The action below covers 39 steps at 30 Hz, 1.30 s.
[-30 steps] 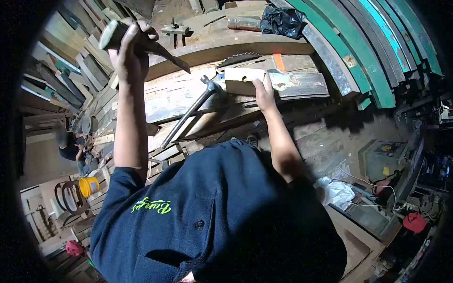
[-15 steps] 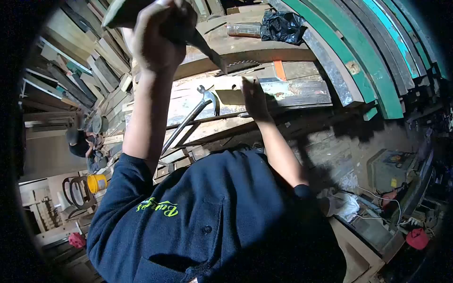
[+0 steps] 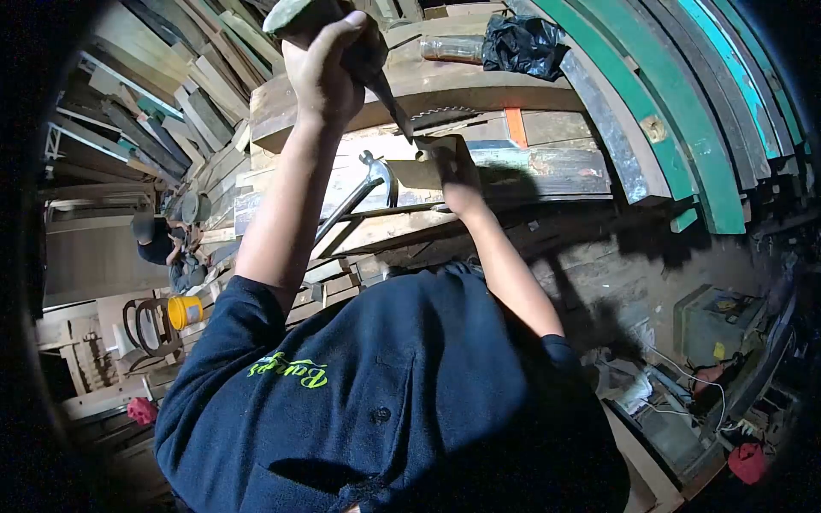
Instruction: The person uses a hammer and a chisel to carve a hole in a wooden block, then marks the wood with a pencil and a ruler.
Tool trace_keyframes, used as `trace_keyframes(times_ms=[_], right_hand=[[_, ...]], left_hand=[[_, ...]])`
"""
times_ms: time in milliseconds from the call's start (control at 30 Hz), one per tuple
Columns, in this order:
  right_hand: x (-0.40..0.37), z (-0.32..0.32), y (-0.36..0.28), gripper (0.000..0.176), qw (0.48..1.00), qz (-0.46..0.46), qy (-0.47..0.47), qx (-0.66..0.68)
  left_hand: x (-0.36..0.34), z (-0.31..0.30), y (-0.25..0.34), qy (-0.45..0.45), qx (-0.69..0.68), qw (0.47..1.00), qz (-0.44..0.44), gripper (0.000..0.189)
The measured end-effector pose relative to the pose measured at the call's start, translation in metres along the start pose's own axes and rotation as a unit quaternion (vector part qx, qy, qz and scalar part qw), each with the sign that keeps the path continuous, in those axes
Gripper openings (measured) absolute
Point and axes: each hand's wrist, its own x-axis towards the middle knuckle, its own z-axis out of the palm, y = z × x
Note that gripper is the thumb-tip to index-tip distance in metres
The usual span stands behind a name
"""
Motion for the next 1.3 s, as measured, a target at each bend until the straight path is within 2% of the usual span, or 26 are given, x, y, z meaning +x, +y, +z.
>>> trace_keyframes(times_ms=[67,100,200,267,500,567,633,700,767,800,867,900,1000,1067,1100,1133,1200,1233,1300], right_hand=[[-0.002,-0.001,0.001,0.032,1.0,0.01,-0.005,-0.014],[-0.005,-0.001,-0.003,0.031,1.0,0.002,-0.004,-0.012],[-0.006,0.0,0.009,0.031,1.0,-0.003,0.003,-0.01],[-0.006,0.0,0.012,0.033,0.999,0.011,0.002,0.043],[-0.006,-0.002,0.009,0.033,0.999,-0.018,-0.019,0.036],[-0.006,0.0,0.019,0.035,0.997,-0.079,0.014,-0.001],[-0.005,-0.003,0.016,0.034,0.997,-0.081,-0.004,0.004],[-0.005,-0.004,0.021,0.034,0.996,-0.084,-0.021,0.009],[-0.004,-0.004,0.034,0.034,0.987,-0.131,-0.01,-0.091],[-0.004,-0.004,0.026,0.034,0.987,-0.132,-0.011,-0.09],[-0.007,-0.004,0.0,0.035,0.999,0.007,-0.034,0.005],[-0.008,-0.003,0.003,0.035,0.999,0.008,-0.035,0.005],[-0.009,-0.005,0.014,0.037,0.999,-0.022,-0.029,0.003],[-0.01,-0.006,0.018,0.036,0.995,-0.075,-0.03,-0.061],[-0.007,-0.01,0.036,0.036,0.989,-0.118,-0.056,-0.073],[-0.007,-0.009,0.029,0.036,0.989,-0.118,-0.055,-0.073],[-0.006,-0.008,0.018,0.037,0.99,-0.129,-0.049,-0.035],[-0.004,-0.01,0.024,0.04,0.983,-0.167,-0.061,-0.047],[-0.005,-0.007,0.028,0.042,0.982,-0.178,-0.042,-0.055]], left_hand=[[0.002,-0.012,-0.006,-0.029,-0.047,0.998,-0.023,0.018],[0.003,-0.008,-0.005,0.007,-0.044,0.998,-0.035,0.019],[0.005,-0.02,-0.006,-0.004,-0.081,0.995,-0.061,0.018],[0.005,-0.023,-0.009,-0.004,-0.084,0.995,-0.06,0.016],[0.001,-0.021,-0.005,0.032,-0.062,0.996,-0.061,0.014],[0.0,-0.022,-0.004,0.044,-0.047,0.996,-0.064,0.014],[-0.001,-0.025,-0.005,0.009,-0.055,0.998,-0.039,0.014],[-0.003,-0.029,-0.008,0.011,-0.062,0.997,-0.044,0.014],[-0.004,-0.034,-0.008,0.013,-0.069,0.996,-0.048,0.014],[-0.005,-0.035,-0.007,0.003,-0.084,0.996,-0.028,0.012],[-0.008,-0.037,-0.005,-0.007,-0.098,0.995,-0.008,0.011],[-0.01,-0.035,-0.002,-0.018,-0.085,0.996,-0.007,0.012],[-0.017,-0.03,0.004,-0.005,-0.063,0.998,-0.018,0.012],[-0.014,-0.037,0.005,-0.053,-0.094,0.994,-0.035,0.012],[-0.015,-0.032,0.014,-0.045,-0.095,0.994,-0.036,0.012],[-0.014,-0.026,0.018,-0.003,-0.086,0.996,-0.01,0.014],[-0.013,-0.016,0.032,-0.026,-0.147,0.988,0.038,0.018],[-0.01,-0.029,0.026,-0.064,-0.137,0.988,0.025,0.022],[-0.012,-0.03,0.027,-0.066,-0.097,0.993,0.016,0.017]])
